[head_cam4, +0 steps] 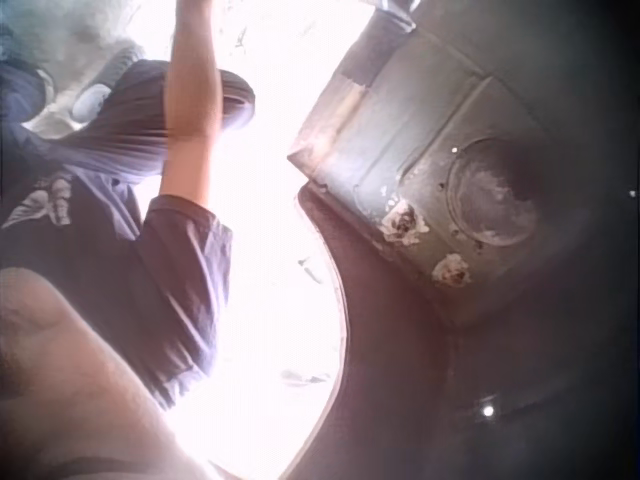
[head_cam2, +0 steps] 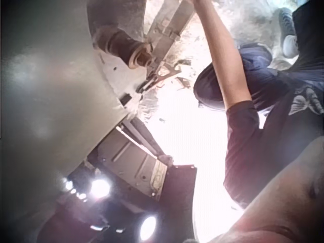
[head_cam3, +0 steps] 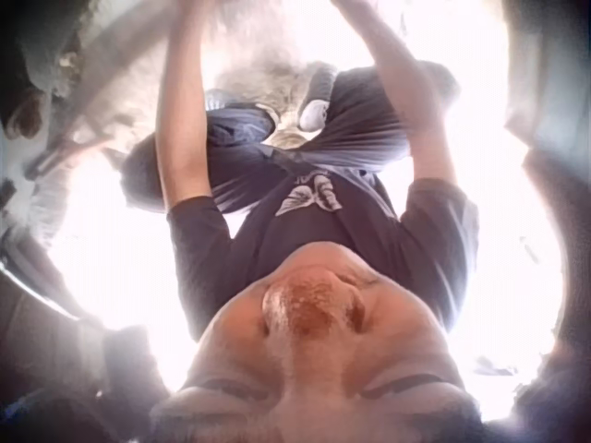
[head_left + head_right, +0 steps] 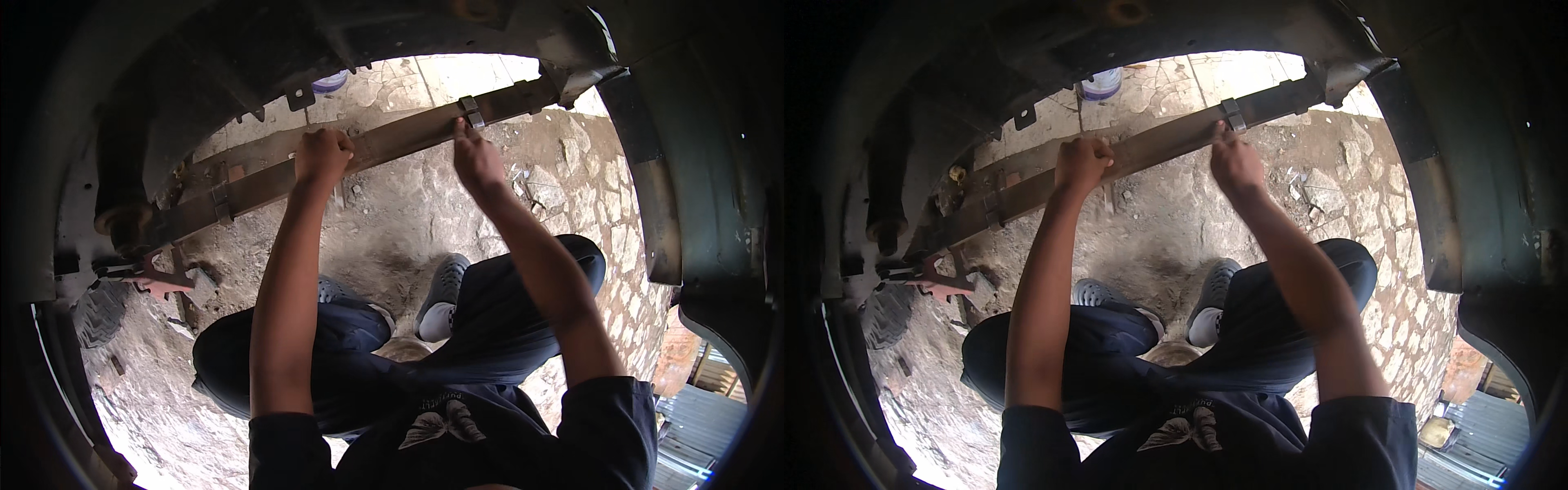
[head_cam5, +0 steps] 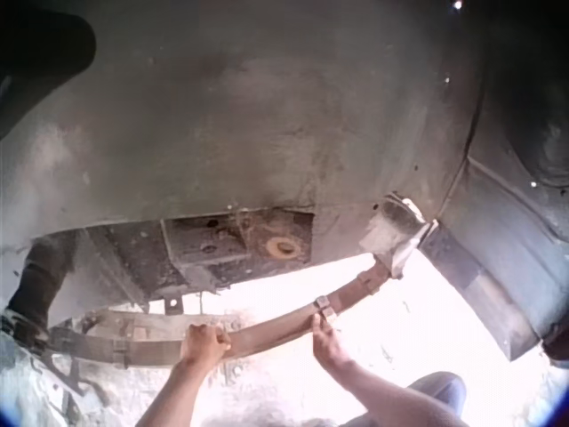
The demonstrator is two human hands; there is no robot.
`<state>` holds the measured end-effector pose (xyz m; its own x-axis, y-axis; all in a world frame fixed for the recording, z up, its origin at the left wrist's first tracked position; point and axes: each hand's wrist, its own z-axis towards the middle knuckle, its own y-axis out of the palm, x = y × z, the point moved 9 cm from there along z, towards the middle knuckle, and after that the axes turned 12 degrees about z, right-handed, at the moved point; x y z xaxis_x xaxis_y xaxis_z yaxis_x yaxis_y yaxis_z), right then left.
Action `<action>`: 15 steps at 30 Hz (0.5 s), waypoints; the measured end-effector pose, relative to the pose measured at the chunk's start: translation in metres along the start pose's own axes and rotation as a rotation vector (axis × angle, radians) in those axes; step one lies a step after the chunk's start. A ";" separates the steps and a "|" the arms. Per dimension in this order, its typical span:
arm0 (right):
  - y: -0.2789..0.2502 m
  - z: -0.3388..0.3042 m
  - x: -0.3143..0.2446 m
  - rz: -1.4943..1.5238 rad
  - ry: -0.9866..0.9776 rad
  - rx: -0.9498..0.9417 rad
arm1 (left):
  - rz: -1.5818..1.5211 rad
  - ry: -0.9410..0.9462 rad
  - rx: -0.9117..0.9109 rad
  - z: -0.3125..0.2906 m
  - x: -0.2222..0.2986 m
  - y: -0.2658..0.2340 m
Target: The person sits under a vehicle and repeatedly inserts and removes small metal fasteners into holes on a metal beam. They handle the fasteners by hand, adjusting and repositioning them multiple times without using tools.
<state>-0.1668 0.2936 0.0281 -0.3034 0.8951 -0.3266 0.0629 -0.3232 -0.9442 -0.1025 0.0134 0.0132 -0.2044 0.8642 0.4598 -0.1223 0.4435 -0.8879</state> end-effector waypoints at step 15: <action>0.017 0.000 -0.021 0.109 -0.176 0.229 | -0.074 0.054 0.007 0.005 0.009 0.000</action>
<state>-0.1591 0.2698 0.0188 -0.4684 0.7907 -0.3943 -0.1060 -0.4933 -0.8634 -0.1095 0.0195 0.0178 -0.1417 0.8408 0.5225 -0.1415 0.5053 -0.8513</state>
